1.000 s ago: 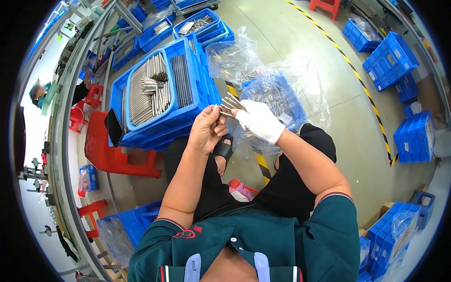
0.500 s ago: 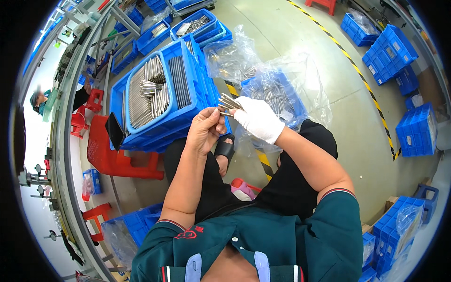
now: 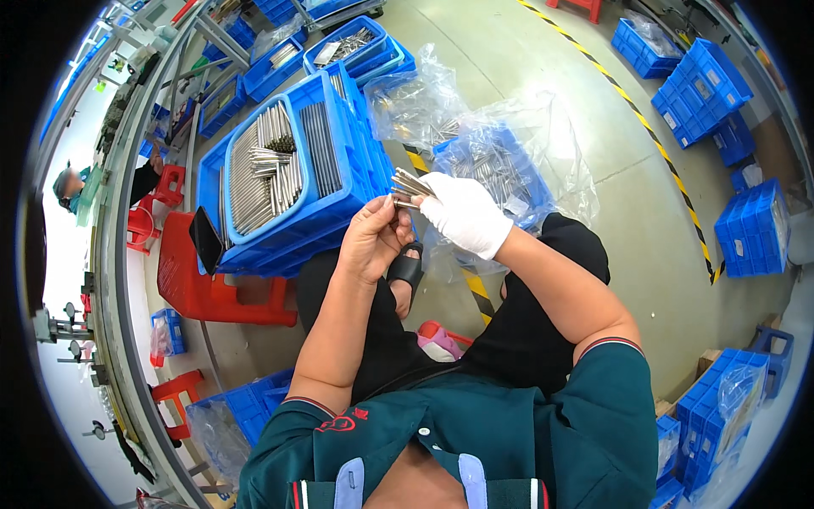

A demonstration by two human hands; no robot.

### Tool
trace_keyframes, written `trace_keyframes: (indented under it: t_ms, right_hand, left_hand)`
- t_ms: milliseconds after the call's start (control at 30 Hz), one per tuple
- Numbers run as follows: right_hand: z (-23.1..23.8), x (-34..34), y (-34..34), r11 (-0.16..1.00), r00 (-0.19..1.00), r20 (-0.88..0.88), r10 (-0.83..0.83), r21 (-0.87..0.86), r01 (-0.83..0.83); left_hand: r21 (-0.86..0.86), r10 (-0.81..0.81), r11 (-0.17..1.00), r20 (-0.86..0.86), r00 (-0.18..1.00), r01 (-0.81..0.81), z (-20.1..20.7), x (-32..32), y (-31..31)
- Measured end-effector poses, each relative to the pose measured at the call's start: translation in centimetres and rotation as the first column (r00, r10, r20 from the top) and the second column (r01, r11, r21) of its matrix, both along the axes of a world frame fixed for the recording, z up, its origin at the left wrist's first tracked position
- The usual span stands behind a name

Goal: The person sits on the floor in a factory setting, handling small metal rods. They pick up rods from a plastic bag, inspect them, and place them into a blue plastic bin. The person repeats this process, transferring rods from the bag to the bin.

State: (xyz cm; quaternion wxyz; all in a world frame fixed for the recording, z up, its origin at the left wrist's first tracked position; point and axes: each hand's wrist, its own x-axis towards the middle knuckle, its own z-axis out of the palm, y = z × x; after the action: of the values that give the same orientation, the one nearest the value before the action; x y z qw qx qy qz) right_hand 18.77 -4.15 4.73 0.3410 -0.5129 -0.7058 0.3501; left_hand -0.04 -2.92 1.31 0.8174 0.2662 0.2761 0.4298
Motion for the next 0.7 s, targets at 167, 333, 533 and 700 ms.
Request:
trace_keyframes:
  t_ms: [167, 333, 533, 700]
  right_hand:
    - [-0.2, -0.1, 0.1, 1.0, 1.0, 0.012, -0.003, -0.009, 0.003]
    - [0.3, 0.4, 0.1, 0.997, 1.0, 0.003, 0.002, -0.075, -0.001]
    - [0.9, 0.7, -0.1, 0.984, 1.0, -0.025, 0.014, -0.177, -0.018]
    - [0.7, 0.4, -0.1, 0.998, 0.998, 0.065, 0.027, -0.061, -0.023]
  left_hand:
    - [0.323, 0.249, 0.938, -0.379, 0.891, -0.125, 1.0, 0.7, -0.6]
    - [0.464, 0.418, 0.867, -0.486, 0.767, -0.179, 1.3, 0.0, -0.3]
    - [0.271, 0.257, 0.947, -0.309, 0.915, -0.175, 1.5, -0.2, 0.1]
    - [0.175, 0.16, 0.978, -0.27, 0.949, -0.115, 1.2, -0.2, 0.0]
